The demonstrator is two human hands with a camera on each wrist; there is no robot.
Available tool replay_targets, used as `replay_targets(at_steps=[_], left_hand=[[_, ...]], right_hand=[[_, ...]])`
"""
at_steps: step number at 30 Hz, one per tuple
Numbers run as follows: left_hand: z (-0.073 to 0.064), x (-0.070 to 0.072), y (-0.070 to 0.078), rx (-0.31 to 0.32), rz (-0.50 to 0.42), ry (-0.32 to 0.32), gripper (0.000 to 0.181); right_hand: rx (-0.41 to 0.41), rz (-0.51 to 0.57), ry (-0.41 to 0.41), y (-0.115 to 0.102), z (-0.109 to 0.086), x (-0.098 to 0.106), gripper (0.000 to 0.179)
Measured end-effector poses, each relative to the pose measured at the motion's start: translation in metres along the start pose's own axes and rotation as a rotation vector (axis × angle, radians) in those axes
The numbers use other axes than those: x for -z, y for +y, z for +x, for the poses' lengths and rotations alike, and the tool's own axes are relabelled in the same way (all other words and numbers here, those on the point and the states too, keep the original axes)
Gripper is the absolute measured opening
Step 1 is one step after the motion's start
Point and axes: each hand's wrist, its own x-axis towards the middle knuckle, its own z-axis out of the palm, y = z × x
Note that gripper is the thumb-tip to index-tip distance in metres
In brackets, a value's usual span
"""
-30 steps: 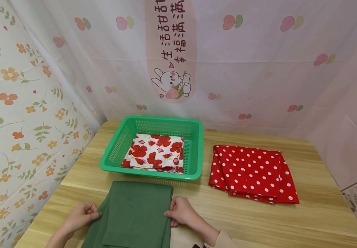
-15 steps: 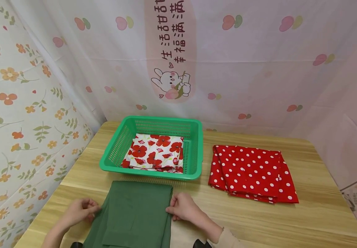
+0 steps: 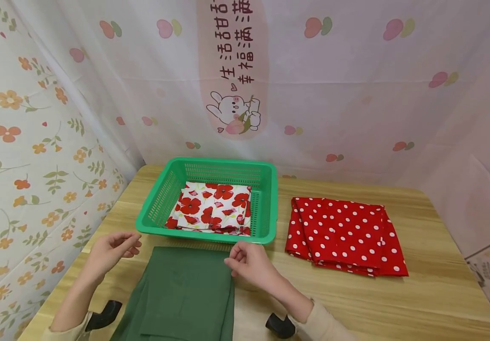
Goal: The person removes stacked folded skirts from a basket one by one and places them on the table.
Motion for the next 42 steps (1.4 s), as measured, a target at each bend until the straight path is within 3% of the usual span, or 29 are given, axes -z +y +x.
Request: replay_targets(at_steps=[6,19,29,35,42], left_hand=[[0.022,-0.004,0.019,-0.070,0.018,-0.045,0.032],[0.075,-0.017,0.046,-0.056,0.040,-0.099,0.034],[0.111,-0.027,0.067,0.024,-0.030,-0.167,0.038],[0.126,-0.033,0.074,0.098,-0.006,-0.172,0.040],[0.139,-0.038,0.071,0.167,0.088,-0.203,0.042]], right_hand=[[0.071,-0.014,0.083,-0.008,0.011,0.012,0.012],[0.145,-0.047,0.148,-0.022,0.040,0.029,0.009],[0.146,-0.098,0.206,-0.029,0.064,0.036,0.008],[0.157,-0.122,0.222,-0.035,0.077,0.039,0.008],[0.150,-0.167,0.234,-0.036,0.091,0.046,0.008]])
